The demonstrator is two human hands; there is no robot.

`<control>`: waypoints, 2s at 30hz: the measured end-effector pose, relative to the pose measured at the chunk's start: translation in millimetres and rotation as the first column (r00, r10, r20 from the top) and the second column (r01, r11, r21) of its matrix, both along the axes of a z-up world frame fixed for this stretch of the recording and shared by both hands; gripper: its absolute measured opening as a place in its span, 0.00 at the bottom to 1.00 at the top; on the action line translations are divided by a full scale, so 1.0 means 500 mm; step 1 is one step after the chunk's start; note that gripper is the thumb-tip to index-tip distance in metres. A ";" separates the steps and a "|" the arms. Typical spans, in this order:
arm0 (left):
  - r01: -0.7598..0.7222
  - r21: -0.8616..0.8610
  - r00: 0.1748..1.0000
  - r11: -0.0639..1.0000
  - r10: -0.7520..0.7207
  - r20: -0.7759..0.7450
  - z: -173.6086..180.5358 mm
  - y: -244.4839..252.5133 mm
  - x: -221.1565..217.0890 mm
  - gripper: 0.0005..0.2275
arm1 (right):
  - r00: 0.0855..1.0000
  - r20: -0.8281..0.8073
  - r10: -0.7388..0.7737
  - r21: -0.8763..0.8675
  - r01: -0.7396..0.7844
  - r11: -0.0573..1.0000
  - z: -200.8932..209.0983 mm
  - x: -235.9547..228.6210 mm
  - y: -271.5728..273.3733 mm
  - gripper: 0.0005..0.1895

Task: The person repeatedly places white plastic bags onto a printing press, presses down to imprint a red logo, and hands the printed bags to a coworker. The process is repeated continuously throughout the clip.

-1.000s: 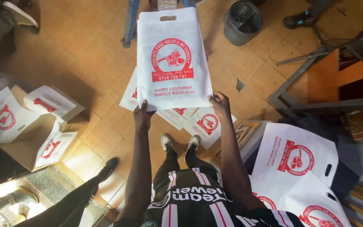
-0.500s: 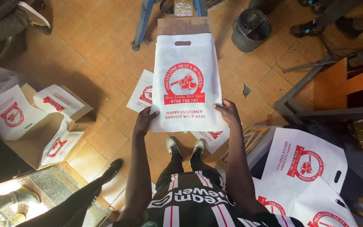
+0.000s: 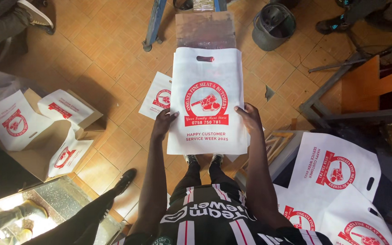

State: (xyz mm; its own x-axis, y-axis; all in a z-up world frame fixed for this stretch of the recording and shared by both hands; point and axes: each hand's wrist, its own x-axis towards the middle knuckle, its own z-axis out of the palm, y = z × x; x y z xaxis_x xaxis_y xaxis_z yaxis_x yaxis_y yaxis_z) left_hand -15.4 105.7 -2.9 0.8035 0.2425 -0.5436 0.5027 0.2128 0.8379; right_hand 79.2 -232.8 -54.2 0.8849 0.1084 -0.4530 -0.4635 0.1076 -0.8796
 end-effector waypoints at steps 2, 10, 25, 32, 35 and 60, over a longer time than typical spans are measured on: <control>0.019 -0.002 1.000 1.000 -0.019 0.003 -0.046 0.010 -0.005 0.28 | 1.000 -0.002 0.004 -0.007 -0.004 1.000 0.010 -0.018 -0.001 0.13; 0.134 -0.051 0.991 0.990 -0.135 -0.021 -0.035 0.007 -0.055 0.20 | 0.997 -0.076 -0.014 0.042 0.017 0.999 0.047 -0.048 -0.011 0.14; 0.062 -0.102 0.997 0.993 -0.057 0.046 0.001 -0.014 -0.011 0.18 | 0.994 -0.040 -0.100 0.073 0.102 0.992 0.036 -0.020 -0.007 0.10; 0.067 -0.055 0.997 0.996 -0.064 0.046 -0.045 -0.006 -0.005 0.15 | 0.998 -0.066 -0.013 0.032 0.015 0.999 -0.042 -0.024 -0.040 0.12; 0.066 -0.050 0.997 0.997 -0.064 0.041 -0.048 -0.008 0.005 0.16 | 0.996 -0.081 -0.028 0.074 0.034 0.997 0.018 -0.016 -0.019 0.12; 0.007 -0.201 1.000 0.980 -0.008 -0.001 0.031 -0.047 0.069 0.19 | 0.993 -0.088 -0.078 0.034 0.081 0.996 0.015 0.021 -0.054 0.17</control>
